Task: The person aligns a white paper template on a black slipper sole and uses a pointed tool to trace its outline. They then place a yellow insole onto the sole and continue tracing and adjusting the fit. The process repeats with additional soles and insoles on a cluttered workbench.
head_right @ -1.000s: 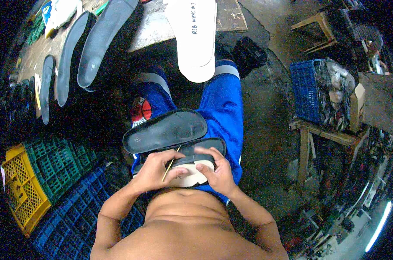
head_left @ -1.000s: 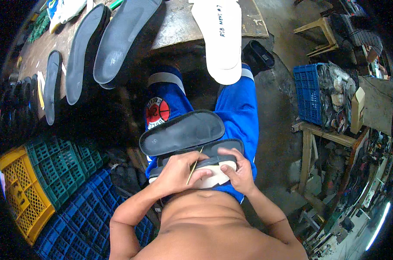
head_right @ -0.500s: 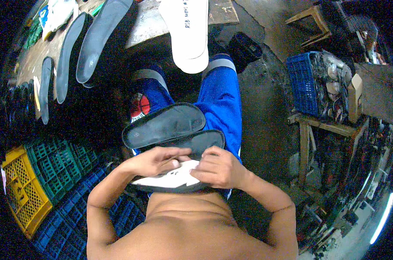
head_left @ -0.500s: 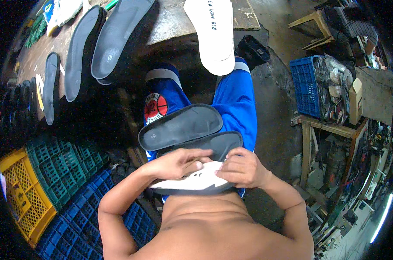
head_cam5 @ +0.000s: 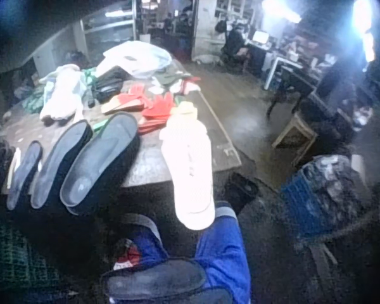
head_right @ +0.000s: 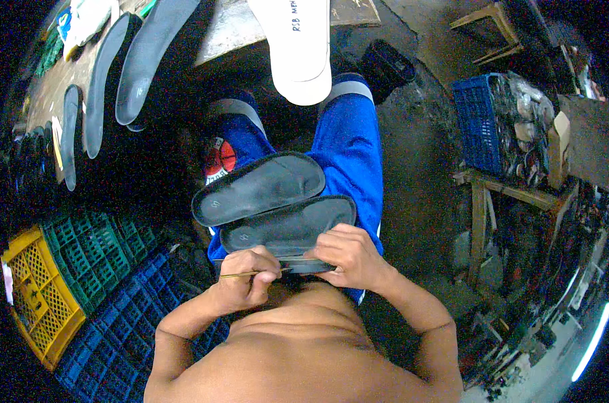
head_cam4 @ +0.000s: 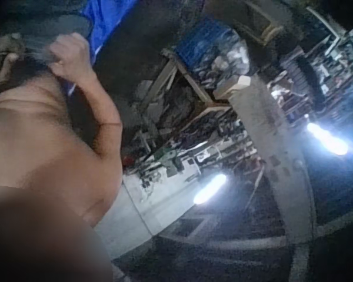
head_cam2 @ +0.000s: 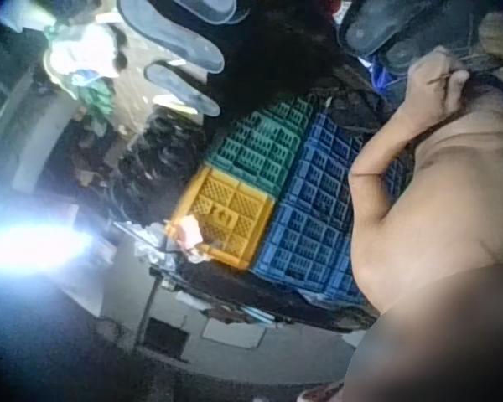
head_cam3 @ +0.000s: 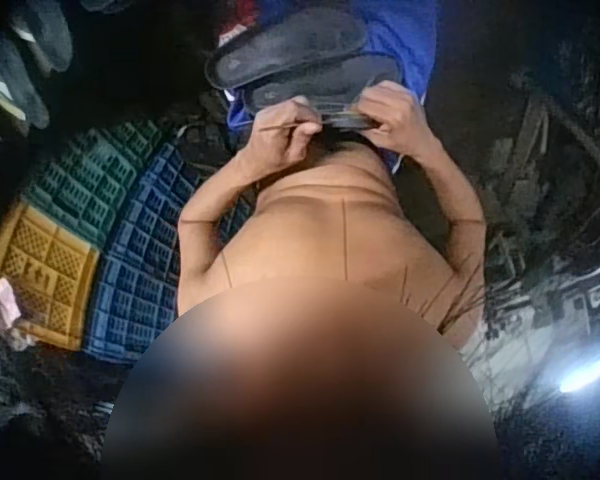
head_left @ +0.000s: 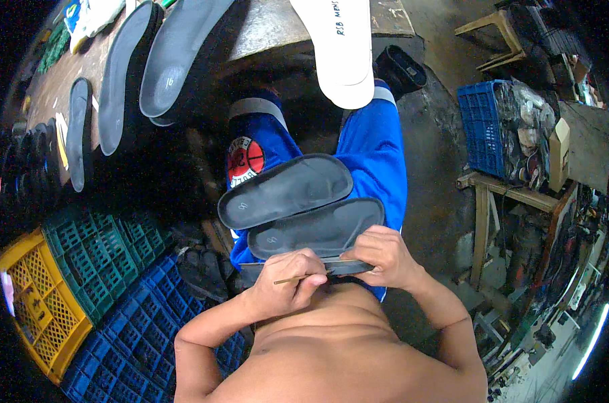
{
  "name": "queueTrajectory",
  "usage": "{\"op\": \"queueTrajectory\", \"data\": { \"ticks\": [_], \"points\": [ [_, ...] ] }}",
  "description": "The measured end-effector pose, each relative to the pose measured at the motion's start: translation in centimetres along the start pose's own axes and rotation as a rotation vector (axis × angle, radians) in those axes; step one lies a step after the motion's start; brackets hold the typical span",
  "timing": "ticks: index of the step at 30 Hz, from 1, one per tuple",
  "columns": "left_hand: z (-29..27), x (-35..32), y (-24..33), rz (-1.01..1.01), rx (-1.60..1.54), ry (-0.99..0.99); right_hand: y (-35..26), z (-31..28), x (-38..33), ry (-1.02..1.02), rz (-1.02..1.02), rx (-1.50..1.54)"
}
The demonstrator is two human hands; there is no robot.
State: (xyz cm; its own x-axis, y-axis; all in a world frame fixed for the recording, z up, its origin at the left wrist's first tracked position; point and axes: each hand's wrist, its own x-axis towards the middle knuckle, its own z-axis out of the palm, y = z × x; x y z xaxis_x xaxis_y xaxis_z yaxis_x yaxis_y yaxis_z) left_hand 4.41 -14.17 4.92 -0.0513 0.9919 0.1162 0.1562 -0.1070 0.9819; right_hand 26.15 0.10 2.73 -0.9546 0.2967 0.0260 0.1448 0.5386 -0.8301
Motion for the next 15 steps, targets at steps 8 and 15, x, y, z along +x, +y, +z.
{"op": "queueTrajectory", "data": {
  "ticks": [8,15],
  "points": [
    [0.51,-0.22,-0.65,0.045,0.062,0.030,-0.02,0.20,0.13,0.012,0.000,-0.004],
    [0.54,0.26,-0.62,0.006,0.045,0.017,-0.08,0.13,0.23,0.027,0.008,0.004]
  ]
}}
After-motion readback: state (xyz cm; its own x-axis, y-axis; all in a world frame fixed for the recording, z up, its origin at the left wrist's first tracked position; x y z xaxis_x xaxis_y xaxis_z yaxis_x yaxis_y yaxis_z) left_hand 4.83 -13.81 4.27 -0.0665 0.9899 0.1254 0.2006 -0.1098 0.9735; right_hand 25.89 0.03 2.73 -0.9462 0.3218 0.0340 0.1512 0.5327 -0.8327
